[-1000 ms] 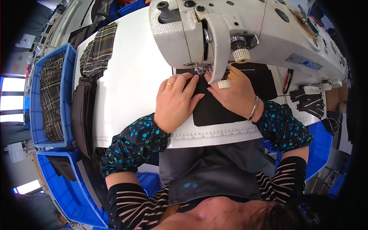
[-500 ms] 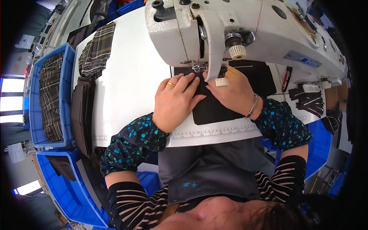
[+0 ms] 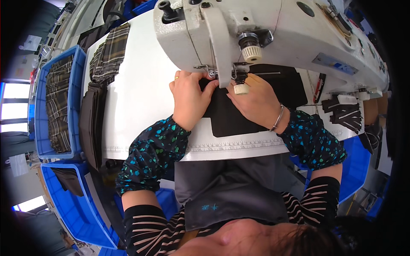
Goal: The person sews a zipper onto a black fabric panel using an industrial sewing machine. They align the zipper with the fabric edge, guide the material under the needle, and stitch along the zipper teeth. The person repeats this process for multiple fabric pieces, handling them one at a time.
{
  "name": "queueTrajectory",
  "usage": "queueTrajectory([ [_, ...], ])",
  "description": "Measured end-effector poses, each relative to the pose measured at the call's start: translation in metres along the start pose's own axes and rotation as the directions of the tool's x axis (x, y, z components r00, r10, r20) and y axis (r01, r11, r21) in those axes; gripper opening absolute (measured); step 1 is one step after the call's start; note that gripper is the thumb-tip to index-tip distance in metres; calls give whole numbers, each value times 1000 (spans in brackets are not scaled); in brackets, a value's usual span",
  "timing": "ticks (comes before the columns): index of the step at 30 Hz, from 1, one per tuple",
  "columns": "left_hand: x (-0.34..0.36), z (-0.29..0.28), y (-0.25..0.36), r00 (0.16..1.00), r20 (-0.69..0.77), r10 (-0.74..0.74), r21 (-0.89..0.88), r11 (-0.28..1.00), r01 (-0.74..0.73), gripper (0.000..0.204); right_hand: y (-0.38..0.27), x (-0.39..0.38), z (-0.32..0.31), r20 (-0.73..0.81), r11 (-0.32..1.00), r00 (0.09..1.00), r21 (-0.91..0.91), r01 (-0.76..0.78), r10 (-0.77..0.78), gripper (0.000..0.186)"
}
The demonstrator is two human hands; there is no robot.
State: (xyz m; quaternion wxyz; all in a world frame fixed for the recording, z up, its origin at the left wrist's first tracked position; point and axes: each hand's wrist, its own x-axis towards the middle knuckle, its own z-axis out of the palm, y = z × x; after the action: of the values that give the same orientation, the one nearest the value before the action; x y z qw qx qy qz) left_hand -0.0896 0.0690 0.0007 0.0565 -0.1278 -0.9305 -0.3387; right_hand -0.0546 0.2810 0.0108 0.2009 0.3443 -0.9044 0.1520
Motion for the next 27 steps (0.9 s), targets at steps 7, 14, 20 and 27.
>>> queueTrajectory([
  [7,0,6,-7,995,96,-11,80,997,3,13,-1,0,-1,8,1000,1000,-25,4,-4,28],
  [14,-21,-19,8,946,61,319,159,932,-324,20,1,-4,0,-7,999,1000,-40,8,-9,31],
  [20,-26,-25,14,883,73,463,319,828,-461,32,1,-4,-1,12,1000,1000,-22,-8,8,29],
  [27,-32,-21,16,874,131,468,276,830,-486,40,2,-5,-3,37,999,999,11,-30,29,27],
])
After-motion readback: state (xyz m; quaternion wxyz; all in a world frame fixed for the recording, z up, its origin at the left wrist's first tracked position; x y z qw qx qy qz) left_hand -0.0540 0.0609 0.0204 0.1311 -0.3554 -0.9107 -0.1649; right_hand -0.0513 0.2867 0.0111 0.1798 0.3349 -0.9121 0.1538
